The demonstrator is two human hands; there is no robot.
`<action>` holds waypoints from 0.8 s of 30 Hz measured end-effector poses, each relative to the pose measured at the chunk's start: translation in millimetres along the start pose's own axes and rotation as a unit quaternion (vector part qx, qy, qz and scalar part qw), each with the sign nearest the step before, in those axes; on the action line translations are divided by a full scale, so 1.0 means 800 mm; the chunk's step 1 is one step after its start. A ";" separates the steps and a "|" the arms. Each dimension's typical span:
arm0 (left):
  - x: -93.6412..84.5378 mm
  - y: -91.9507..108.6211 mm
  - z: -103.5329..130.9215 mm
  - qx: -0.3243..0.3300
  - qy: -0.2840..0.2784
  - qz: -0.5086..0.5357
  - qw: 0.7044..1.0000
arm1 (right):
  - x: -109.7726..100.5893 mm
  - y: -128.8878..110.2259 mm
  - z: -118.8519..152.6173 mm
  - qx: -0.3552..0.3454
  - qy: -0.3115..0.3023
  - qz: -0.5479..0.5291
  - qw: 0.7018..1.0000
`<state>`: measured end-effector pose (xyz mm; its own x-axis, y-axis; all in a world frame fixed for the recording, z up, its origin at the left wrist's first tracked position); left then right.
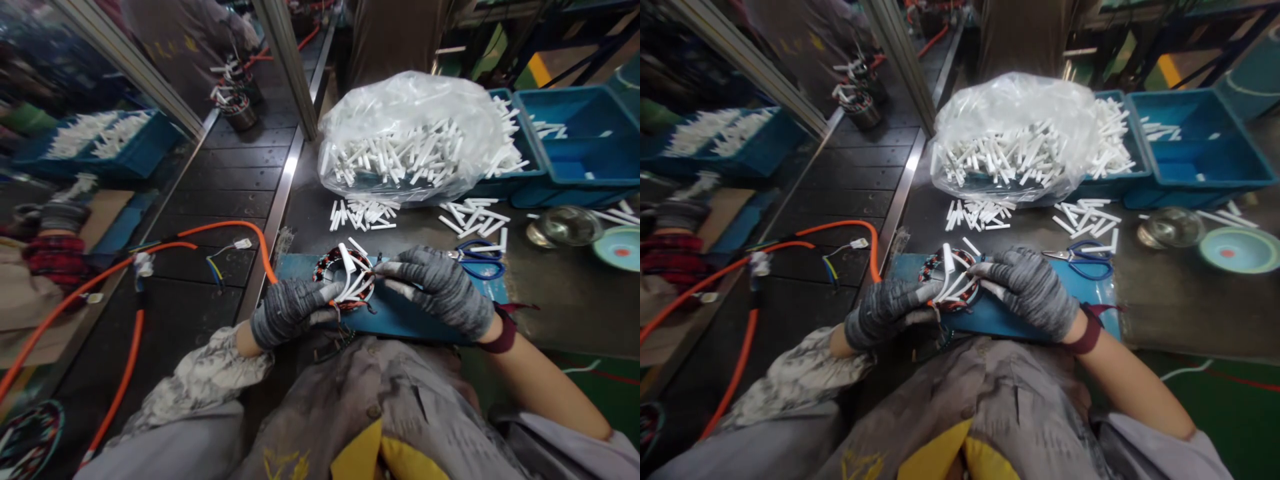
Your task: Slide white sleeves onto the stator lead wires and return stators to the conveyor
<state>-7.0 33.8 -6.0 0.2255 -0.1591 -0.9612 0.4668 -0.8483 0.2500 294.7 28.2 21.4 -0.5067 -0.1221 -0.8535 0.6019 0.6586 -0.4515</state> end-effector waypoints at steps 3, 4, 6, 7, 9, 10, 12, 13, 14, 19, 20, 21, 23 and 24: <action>0.003 -0.001 0.005 -0.001 -0.010 -0.019 1.000 | 0.013 -0.005 -0.018 -0.024 -0.043 0.097 0.994; 0.004 -0.002 0.006 -0.001 -0.011 -0.025 1.000 | 0.017 -0.005 -0.023 -0.021 -0.051 0.116 0.992; 0.005 -0.005 0.006 -0.008 -0.017 -0.035 0.999 | 0.022 -0.001 -0.027 -0.016 -0.068 0.115 0.991; 0.004 -0.008 0.003 -0.014 -0.023 -0.035 0.999 | 0.024 0.003 -0.025 -0.016 -0.072 0.090 0.993; 0.001 -0.016 -0.009 -0.027 -0.050 -0.015 0.998 | 0.029 0.018 -0.017 -0.009 -0.072 -0.023 0.997; -0.002 -0.021 -0.017 -0.032 -0.075 0.008 0.997 | 0.033 0.026 -0.012 0.006 -0.067 -0.110 0.992; -0.007 -0.032 -0.036 -0.039 -0.141 0.066 0.987 | 0.046 0.042 -0.001 0.064 -0.045 -0.301 0.950; -0.010 -0.037 -0.043 -0.039 -0.170 0.094 0.980 | 0.054 0.047 0.004 0.097 -0.030 -0.381 0.919; -0.013 -0.041 -0.049 -0.038 -0.189 0.118 0.974 | 0.061 0.049 0.009 0.124 -0.019 -0.438 0.890; -0.015 -0.039 -0.041 -0.077 -0.173 0.098 0.977 | 0.067 0.038 0.023 0.134 0.043 -0.354 0.925; -0.014 -0.036 -0.036 -0.090 -0.159 0.073 0.980 | 0.062 0.036 0.024 0.126 0.054 -0.293 0.946; -0.012 -0.033 -0.032 -0.094 -0.148 0.052 0.983 | 0.057 0.034 0.023 0.120 0.058 -0.236 0.963; -0.007 -0.026 -0.029 -0.070 -0.136 0.034 0.988 | 0.049 0.032 0.019 0.122 0.026 -0.189 0.974; -0.006 -0.023 -0.030 -0.049 -0.137 0.036 0.989 | 0.048 0.032 0.014 0.134 -0.006 -0.207 0.969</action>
<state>4.0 62.6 -3.4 0.0280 -0.3589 -0.9329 0.5417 -0.7789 0.3160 297.9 31.8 -25.6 -0.7333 -0.3443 -0.5863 0.4872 0.3353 -0.8063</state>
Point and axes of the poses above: each hand's wrist, its own z-axis away from the middle knuckle, its own x-axis out of the palm, y = z × x, the point moved 1 cm from there along -z, towards the middle knuckle, and after that the axes turned 11 degrees about -y, right-handed, at the moved point
